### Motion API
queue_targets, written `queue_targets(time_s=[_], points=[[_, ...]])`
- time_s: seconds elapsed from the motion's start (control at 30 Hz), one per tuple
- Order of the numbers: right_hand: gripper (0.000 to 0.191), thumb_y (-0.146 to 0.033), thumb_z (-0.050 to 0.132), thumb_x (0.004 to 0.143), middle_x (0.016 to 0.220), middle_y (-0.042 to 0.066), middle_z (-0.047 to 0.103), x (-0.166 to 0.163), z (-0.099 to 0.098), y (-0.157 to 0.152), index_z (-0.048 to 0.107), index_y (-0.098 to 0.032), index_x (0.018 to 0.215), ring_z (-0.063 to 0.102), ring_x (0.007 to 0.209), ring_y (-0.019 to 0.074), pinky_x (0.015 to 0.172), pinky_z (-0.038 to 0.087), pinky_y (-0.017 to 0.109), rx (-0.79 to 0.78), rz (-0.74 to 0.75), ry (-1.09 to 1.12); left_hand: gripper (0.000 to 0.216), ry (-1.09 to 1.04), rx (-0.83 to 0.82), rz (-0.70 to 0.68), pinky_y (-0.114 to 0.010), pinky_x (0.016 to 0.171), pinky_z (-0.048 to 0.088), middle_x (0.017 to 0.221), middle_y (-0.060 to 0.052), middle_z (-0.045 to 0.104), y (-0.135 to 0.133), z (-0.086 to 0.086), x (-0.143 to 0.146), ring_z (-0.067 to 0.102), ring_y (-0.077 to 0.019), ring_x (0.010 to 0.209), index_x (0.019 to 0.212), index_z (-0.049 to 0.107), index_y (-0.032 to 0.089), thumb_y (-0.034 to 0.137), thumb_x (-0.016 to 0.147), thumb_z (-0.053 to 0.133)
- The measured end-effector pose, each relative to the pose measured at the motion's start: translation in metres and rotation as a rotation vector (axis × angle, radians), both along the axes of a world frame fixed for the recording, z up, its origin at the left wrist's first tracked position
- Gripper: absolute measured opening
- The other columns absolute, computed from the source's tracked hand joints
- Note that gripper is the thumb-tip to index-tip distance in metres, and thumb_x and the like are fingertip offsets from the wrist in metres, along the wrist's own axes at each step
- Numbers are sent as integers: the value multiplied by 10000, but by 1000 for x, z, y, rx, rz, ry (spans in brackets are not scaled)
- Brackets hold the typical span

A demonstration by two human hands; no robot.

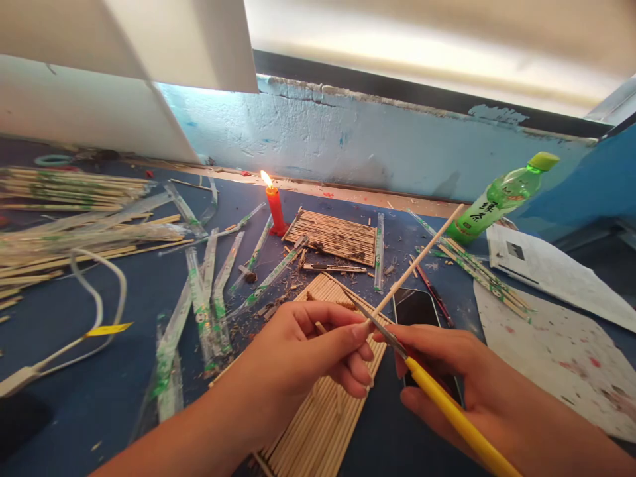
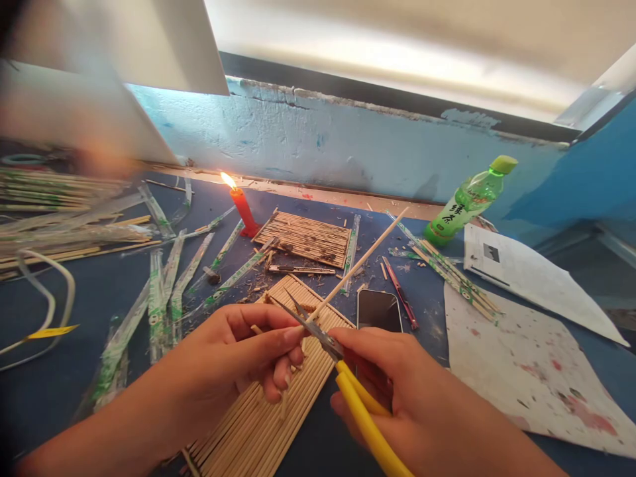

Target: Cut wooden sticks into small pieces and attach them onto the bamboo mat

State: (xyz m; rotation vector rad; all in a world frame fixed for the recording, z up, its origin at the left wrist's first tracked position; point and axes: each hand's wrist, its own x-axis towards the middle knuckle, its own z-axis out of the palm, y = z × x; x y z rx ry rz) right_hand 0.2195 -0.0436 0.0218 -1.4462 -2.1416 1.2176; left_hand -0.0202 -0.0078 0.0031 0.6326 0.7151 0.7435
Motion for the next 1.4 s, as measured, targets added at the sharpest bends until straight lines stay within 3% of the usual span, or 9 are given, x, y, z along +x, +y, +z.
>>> queue_targets(time_s=[0.23,0.4,0.6,0.7,0.83,1.03,1.23,1.4], points=[[529,-61,646,875,804,-70,705,-10,6,1,679,-310,1340,645,709,126,616,487,166,-48,25,69,160,-33,-26,-10,-139,535,581,699,-23,744,-3,-1,0,666,-68,532,789,788,115,241,878,828],[352,-257,639,968,990,4,761,-12,6,1,683,-283,1316,694,823,188,710,554,235,55,-6,40,182,-57,-25,-22,-117,571,576,733,-32,761,-2,1,-1,692,-67,580,804,810,122,262,918,789],[579,-273,697,932,1208,36,760,-11,4,-2,559,-317,1493,733,945,239,679,590,248,54,1,3,160,-11,-8,23,-117,547,555,707,-11,750,0,2,-3,675,-64,570,780,805,131,260,867,844],[562,-255,703,906,1139,38,779,-18,13,0,605,-301,1457,736,855,224,618,586,241,37,12,42,197,23,11,12,-123,544,552,655,-18,748,0,2,-3,664,-68,543,755,792,126,282,862,848],[496,-201,698,881,1040,15,793,-24,23,5,678,-294,1368,732,779,196,647,601,229,3,30,78,214,75,14,49,-148,539,564,629,-21,753,-1,5,0,667,-83,521,737,774,134,300,825,877],[466,-174,628,900,1000,24,801,-23,18,1,689,-272,1351,730,763,197,639,595,220,83,25,76,254,138,8,48,-136,482,524,550,-20,729,-2,11,2,655,-90,471,693,769,134,316,731,942],[309,-191,626,923,735,-9,712,-21,17,-1,744,-250,1203,648,633,174,536,522,214,85,5,-49,190,98,26,55,-150,535,569,625,-23,762,-4,9,3,690,-98,528,760,805,148,312,836,866],[458,-213,634,931,1041,39,797,-19,13,0,649,-293,1382,734,813,226,660,598,262,155,-2,-8,166,21,2,11,-136,596,584,737,-30,788,-3,4,0,729,-92,620,820,825,156,302,898,814]])
